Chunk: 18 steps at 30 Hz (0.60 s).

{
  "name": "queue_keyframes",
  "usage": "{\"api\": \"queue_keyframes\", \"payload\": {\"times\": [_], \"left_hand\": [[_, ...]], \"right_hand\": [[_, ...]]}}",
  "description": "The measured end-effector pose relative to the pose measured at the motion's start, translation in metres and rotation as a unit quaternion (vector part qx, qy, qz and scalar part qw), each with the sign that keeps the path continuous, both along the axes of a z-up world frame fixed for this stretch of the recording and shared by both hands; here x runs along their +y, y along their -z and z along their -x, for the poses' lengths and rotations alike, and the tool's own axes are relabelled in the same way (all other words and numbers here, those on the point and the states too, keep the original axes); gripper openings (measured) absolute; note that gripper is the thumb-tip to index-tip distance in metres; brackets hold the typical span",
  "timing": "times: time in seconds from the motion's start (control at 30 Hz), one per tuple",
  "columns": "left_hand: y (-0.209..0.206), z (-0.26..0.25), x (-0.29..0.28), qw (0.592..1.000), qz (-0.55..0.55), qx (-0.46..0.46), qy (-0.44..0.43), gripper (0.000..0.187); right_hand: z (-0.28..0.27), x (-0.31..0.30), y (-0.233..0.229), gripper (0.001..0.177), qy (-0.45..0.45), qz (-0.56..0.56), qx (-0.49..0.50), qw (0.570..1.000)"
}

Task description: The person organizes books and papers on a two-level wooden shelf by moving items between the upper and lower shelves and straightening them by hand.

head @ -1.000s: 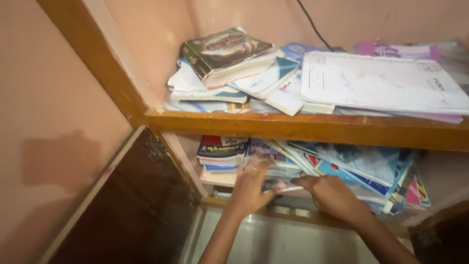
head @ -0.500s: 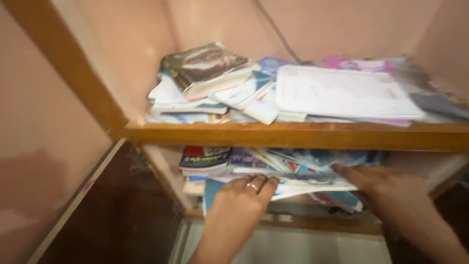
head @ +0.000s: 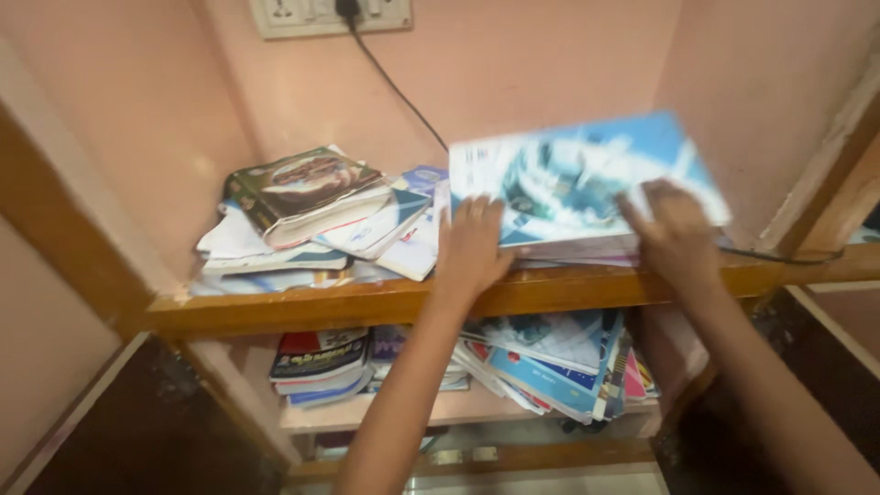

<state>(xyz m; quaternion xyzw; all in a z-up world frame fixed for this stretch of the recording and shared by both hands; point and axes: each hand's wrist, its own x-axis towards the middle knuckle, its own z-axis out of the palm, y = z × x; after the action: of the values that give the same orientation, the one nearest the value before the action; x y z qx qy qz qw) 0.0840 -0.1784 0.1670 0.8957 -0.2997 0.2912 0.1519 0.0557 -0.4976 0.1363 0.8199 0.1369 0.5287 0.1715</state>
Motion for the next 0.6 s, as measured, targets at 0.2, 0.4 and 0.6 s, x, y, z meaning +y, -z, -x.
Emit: {"api": "queue_keyframes", "payload": {"times": [0.2, 0.4, 0.6], "left_hand": [[0.055, -0.059, -0.034, 0.981, -0.055, 0.178, -0.060, 0.082], [0.045, -0.102, -0.036, 0.965, -0.090, 0.235, -0.071, 0.064], [0.065, -0.100, -0.031, 0.987, 0.084, 0.097, -0.100, 0.072]], "right_hand": [[-0.033, -0.013, 0.016, 0.045, -0.056, -0.096, 0.228, 0.967], [-0.050, 0.027, -0.017, 0.058, 0.054, -0.136, 0.410, 0.900], [-0.086, 0.046, -0.026, 0.075, 0.008, -0.170, 0.438, 0.882]]}}
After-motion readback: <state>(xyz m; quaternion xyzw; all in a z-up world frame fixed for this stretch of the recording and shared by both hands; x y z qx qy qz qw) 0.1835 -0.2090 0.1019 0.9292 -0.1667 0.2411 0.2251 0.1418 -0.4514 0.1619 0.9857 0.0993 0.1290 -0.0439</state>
